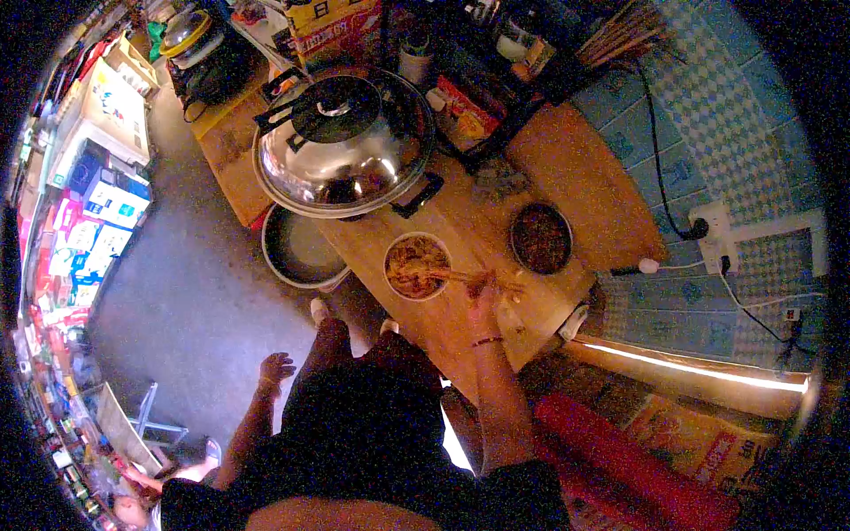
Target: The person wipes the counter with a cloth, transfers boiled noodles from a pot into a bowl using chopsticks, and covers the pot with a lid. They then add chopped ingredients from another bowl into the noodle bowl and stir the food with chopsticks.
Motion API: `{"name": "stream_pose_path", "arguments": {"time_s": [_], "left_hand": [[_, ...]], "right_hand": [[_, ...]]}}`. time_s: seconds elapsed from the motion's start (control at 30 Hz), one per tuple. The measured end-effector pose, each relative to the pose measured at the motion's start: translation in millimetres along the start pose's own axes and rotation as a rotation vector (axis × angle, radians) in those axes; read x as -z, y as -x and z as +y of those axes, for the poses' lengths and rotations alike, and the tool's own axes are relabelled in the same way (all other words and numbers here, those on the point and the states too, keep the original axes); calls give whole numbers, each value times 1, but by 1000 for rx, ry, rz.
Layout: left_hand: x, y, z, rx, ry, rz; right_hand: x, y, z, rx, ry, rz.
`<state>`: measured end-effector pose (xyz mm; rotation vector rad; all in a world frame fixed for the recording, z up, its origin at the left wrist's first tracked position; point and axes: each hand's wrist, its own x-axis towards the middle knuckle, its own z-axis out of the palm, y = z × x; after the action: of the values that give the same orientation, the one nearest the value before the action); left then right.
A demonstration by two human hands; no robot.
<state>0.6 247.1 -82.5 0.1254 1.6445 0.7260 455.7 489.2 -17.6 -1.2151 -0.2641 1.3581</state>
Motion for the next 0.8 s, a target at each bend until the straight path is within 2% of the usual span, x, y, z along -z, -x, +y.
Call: {"name": "stream_pose_path", "arguments": {"time_s": [0.07,0.1,0.13,0.2,0.27,0.4,0.47,0.5,0.53,0.6,0.67,0.77,0.8], "left_hand": [[-1,3,-3,-77,0,-24],[-3,5,-4,-74,-1,-25],[-4,6,-4,-73,5,-28],[-2,4,-7,-72,8,-34],[0,0,-10,-25,23,-9],[6,-5,-17,-85,86,54],[10,-5,-20,-36,91,75],[9,-4,-18,-15,91,84],[10,4,-21,-60,67,73],[12,1,-25,-15,52,92],[19,-2,-35,19,52,94],[27,-11,-50,-41,82,96],[25,-8,-46,-44,83,93]], "right_hand": [[-31,15,-16,75,398,54],[-43,22,-13,74,400,56],[-55,30,-8,301,716,-214],[-78,42,-9,531,1023,-489],[-96,46,-17,918,1477,-758],[-101,39,-36,974,1553,-770],[-111,64,-43,713,1516,-702],[-102,61,-30,715,1518,-704],[-88,51,-9,877,1620,-745],[-94,51,-12,1045,1716,-786],[-97,44,-52,905,1378,-766],[-63,15,-78,1053,1746,-718],[-83,36,-94,576,1416,-466]]}}
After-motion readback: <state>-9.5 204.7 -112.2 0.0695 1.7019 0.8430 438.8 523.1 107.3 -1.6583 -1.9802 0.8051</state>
